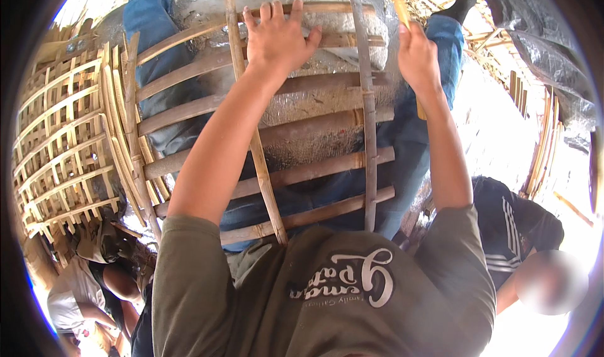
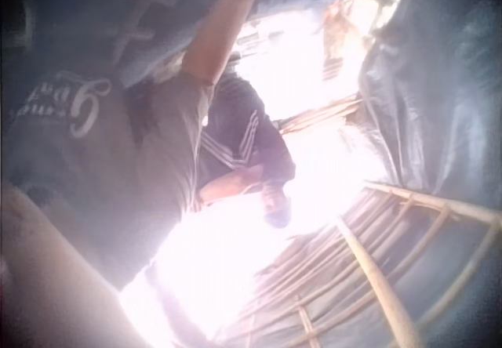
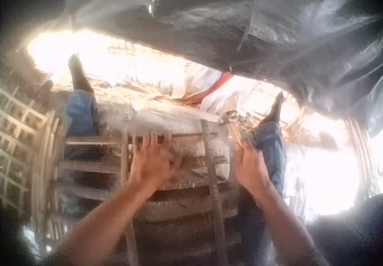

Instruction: The person sits on the ground and uses a hammer to drive nails into a wooden lattice structure. They repeatedly position wooden slats and strike them with the hammer to secure the assembly.

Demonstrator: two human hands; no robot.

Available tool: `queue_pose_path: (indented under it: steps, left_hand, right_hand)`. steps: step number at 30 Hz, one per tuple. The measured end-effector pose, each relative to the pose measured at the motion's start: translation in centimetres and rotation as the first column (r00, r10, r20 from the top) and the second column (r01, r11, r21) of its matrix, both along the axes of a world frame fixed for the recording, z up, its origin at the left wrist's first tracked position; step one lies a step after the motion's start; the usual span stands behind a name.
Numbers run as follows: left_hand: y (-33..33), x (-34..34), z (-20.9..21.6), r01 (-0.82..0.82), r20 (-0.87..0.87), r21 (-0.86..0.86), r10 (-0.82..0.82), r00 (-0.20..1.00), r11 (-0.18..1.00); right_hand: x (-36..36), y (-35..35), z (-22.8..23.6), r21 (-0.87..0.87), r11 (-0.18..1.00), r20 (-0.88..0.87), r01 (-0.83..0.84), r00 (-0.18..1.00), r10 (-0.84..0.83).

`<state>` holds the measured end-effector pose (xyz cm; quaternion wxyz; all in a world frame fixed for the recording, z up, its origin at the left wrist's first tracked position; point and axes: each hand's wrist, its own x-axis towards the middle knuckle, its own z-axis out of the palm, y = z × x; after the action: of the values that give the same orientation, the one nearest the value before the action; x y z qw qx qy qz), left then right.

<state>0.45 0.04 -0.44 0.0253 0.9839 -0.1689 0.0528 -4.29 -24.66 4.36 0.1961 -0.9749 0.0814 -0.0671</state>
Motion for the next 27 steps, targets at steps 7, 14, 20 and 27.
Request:
queue_pose_path:
  steps: [7,14,20,27]
  left_hand:
    - [-0.1,-0.1,-0.4,-0.013,0.000,0.003,0.013,1.000,1.000]
    - [-0.1,-0.3,-0.4,-0.006,0.024,0.000,0.006,1.000,1.000]
    - [0.1,-0.2,-0.8,-0.003,0.060,-0.018,0.005,0.998,1.000]
    - [0.0,-0.2,-0.6,0.004,0.038,-0.019,-0.003,0.999,1.000]
  right_hand:
    - [-0.1,-0.6,1.4,0.167,0.986,-0.021,-0.016,1.000,0.019]
    - [-0.2,-1.3,0.5,0.146,0.989,-0.180,-0.034,0.982,0.060]
    - [0.0,-1.4,0.6,0.124,0.989,-0.263,-0.076,0.959,0.106]
    - [0.6,-1.8,-0.5,0.080,0.995,-0.263,-0.062,0.961,0.081]
